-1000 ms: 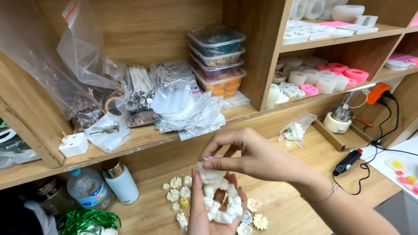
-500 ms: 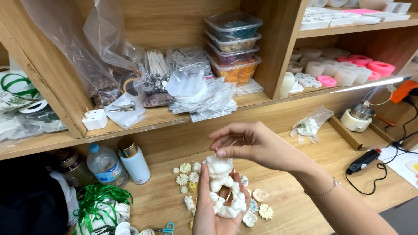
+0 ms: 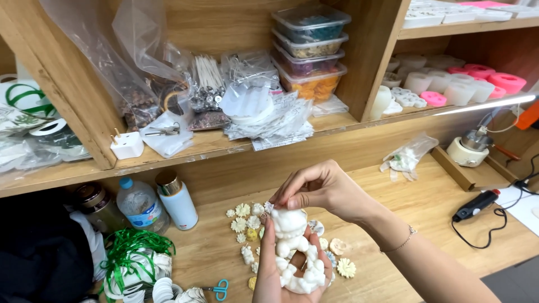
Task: Picking up decorative shaped candles from a storage shelf and placing them onto a glass display shelf.
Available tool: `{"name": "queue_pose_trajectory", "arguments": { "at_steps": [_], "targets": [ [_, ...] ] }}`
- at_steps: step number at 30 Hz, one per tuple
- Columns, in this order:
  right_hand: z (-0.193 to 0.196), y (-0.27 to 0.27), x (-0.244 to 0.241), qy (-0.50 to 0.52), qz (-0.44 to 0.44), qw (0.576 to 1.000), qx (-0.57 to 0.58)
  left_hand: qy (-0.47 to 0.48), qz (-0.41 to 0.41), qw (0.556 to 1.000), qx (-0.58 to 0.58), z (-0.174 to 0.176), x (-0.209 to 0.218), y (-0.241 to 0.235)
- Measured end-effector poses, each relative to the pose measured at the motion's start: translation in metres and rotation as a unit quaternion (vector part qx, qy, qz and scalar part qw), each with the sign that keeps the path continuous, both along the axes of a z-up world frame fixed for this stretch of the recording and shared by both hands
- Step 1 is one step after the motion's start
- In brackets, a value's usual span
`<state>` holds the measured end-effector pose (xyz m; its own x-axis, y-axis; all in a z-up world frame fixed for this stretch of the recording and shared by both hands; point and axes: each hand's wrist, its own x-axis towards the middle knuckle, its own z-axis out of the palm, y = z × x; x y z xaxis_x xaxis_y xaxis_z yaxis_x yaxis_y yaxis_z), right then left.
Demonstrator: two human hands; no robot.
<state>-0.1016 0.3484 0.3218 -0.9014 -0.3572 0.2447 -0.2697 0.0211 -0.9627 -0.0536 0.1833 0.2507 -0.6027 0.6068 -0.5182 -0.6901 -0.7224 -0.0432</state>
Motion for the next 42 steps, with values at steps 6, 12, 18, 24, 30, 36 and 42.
{"name": "queue_pose_trajectory", "arguments": {
  "at_steps": [6,12,18,24,30,36,42],
  "targets": [
    [0.0,0.02,0.004,0.004,-0.021,0.999,0.029,0.013,-0.047,0.999,0.023,-0.027,-0.01,0.01],
    [0.015,0.031,0.012,0.034,-0.009,0.994,0.099,-0.009,-0.075,0.997,0.017,-0.03,-0.013,0.017],
    [0.002,0.04,0.003,0.073,0.048,0.983,0.163,-0.028,-0.079,0.996,0.01,-0.037,-0.017,0.024],
    [-0.016,0.033,0.002,0.112,0.034,0.98,0.16,-0.025,-0.083,0.995,0.046,-0.045,-0.021,0.018],
    [-0.031,0.035,0.006,0.083,-0.01,0.99,0.111,-0.013,-0.064,0.997,0.031,-0.037,-0.024,0.01],
    [-0.123,0.015,0.023,-0.029,-0.022,0.975,-0.219,0.009,-0.051,0.996,0.067,-0.04,-0.024,-0.005],
    [-0.196,-0.051,0.045,-0.202,0.018,0.786,-0.584,0.063,-0.004,0.989,0.136,-0.04,-0.027,-0.023]
  ]
}}
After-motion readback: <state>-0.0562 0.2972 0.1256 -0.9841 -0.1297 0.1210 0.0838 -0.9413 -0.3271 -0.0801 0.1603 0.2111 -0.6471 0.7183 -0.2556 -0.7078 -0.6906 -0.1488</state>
